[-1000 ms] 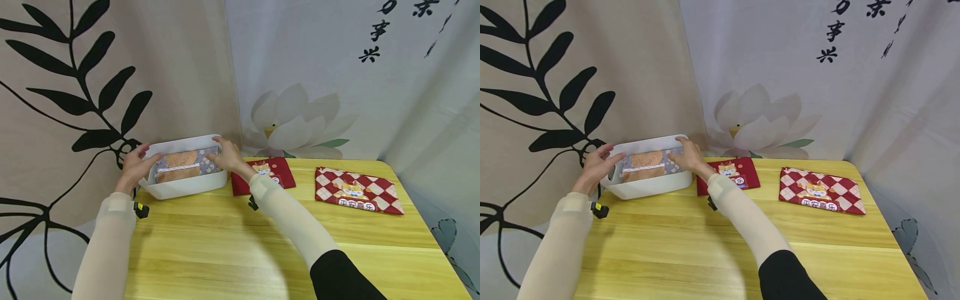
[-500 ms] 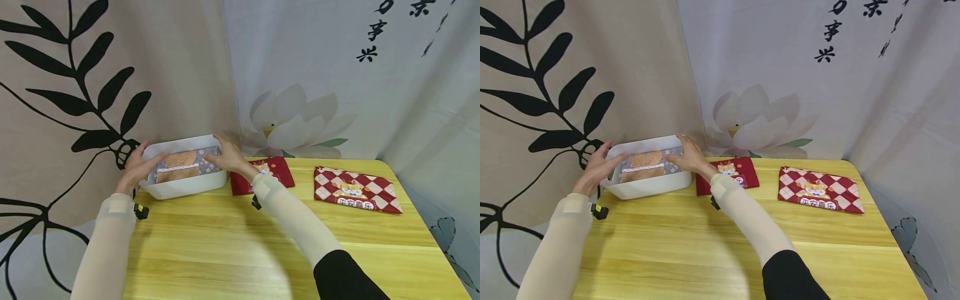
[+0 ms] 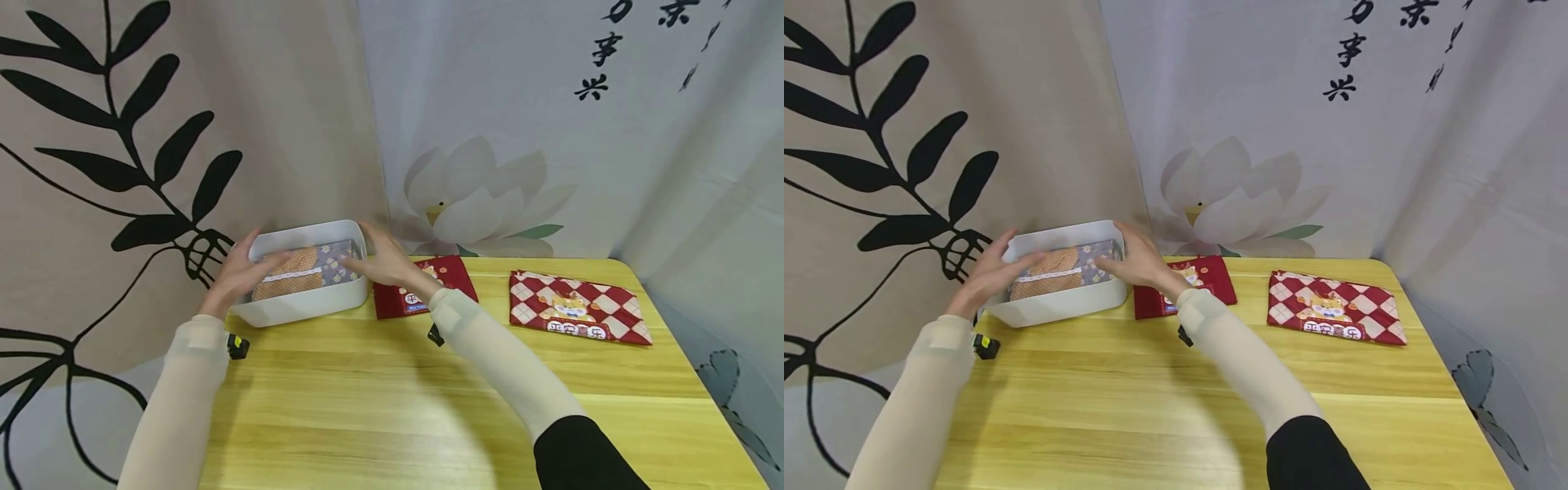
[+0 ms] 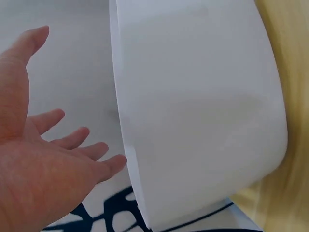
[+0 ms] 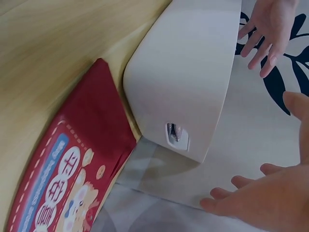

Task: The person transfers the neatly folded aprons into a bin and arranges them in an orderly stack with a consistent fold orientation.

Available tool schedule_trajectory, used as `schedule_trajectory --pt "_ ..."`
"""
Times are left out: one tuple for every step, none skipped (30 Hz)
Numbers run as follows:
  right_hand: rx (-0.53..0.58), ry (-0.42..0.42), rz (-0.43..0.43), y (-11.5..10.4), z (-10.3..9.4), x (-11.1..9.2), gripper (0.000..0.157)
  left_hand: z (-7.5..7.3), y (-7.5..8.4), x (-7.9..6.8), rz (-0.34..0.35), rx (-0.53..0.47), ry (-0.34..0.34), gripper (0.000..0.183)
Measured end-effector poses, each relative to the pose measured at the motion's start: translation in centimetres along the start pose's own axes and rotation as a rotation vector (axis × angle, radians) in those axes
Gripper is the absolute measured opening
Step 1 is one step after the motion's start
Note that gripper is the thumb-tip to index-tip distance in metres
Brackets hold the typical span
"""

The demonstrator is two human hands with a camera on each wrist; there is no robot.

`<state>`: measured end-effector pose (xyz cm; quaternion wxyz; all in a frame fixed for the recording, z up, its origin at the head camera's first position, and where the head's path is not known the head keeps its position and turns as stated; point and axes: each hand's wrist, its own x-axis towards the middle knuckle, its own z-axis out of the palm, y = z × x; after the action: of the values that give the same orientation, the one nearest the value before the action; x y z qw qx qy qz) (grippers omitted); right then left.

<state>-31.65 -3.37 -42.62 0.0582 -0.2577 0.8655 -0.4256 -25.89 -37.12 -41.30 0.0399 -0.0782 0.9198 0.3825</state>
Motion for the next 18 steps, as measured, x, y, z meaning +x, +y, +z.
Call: schedule_trajectory --pt "0.002 0.0 0.002 0.1 -0.2 -0.3 0.1 0.1 0.2 0.0 0.005 0.002 -0.009 0.119" --pt "0.005 0.0 0.003 0.1 -0.4 -0.5 0.099 0.3 0.4 0.1 0.013 0.002 -0.017 0.119" --pt "0.008 0.001 0.004 0.3 -0.6 -0.8 0.099 0.4 0.6 0.1 0.022 0.0 -0.024 0.118" --pt "0.015 0.002 0.004 0.4 -0.8 -1.0 0.098 0.6 0.8 0.2 0.031 -0.003 -0.031 0.118" --pt "0.017 0.004 0.002 0.5 -1.0 -1.3 0.097 0.8 1.0 0.3 0.04 -0.001 -0.035 0.117" --pt "0.019 0.007 0.004 0.7 -1.2 -1.6 0.097 1.0 1.3 0.3 0.05 0.001 -0.038 0.117" --pt "0.016 0.01 0.004 0.9 -1.4 -1.8 0.098 1.2 1.5 0.3 0.063 0.004 -0.04 0.116" --pt "0.008 0.012 0.007 1.1 -1.5 -2.1 0.098 1.4 1.8 0.4 0.076 0.006 -0.04 0.115" --pt "0.008 0.015 0.014 1.3 -1.7 -2.3 0.099 1.6 2.0 0.4 0.088 0.012 -0.042 0.115" --pt "0.001 0.017 0.023 1.5 -1.9 -2.6 0.1 1.9 2.3 0.5 0.101 0.014 -0.044 0.115" --pt "-0.008 0.02 0.033 1.7 -2.1 -2.9 0.1 2.1 2.6 0.5 0.115 0.019 -0.045 0.115" --pt "-0.017 0.021 0.044 1.8 -2.4 -3.2 0.101 2.3 2.9 0.5 0.13 0.02 -0.047 0.114" --pt "-0.021 0.023 0.054 1.9 -2.6 -3.5 0.102 2.5 3.1 0.6 0.142 0.02 -0.051 0.114" --pt "-0.019 0.026 0.064 2.0 -2.8 -3.8 0.102 2.8 3.4 0.6 0.154 0.017 -0.057 0.114" --pt "-0.018 0.027 0.071 2.1 -3.1 -4.1 0.102 3.0 3.7 0.6 0.165 0.017 -0.062 0.113" --pt "-0.022 0.029 0.076 2.2 -3.3 -4.4 0.103 3.2 4.0 0.6 0.175 0.016 -0.066 0.113" --pt "-0.021 0.028 0.079 2.3 -3.6 -4.7 0.104 3.4 4.2 0.5 0.182 0.018 -0.07 0.112" --pt "-0.022 0.027 0.082 2.4 -3.8 -4.9 0.105 3.7 4.5 0.5 0.188 0.02 -0.076 0.112"
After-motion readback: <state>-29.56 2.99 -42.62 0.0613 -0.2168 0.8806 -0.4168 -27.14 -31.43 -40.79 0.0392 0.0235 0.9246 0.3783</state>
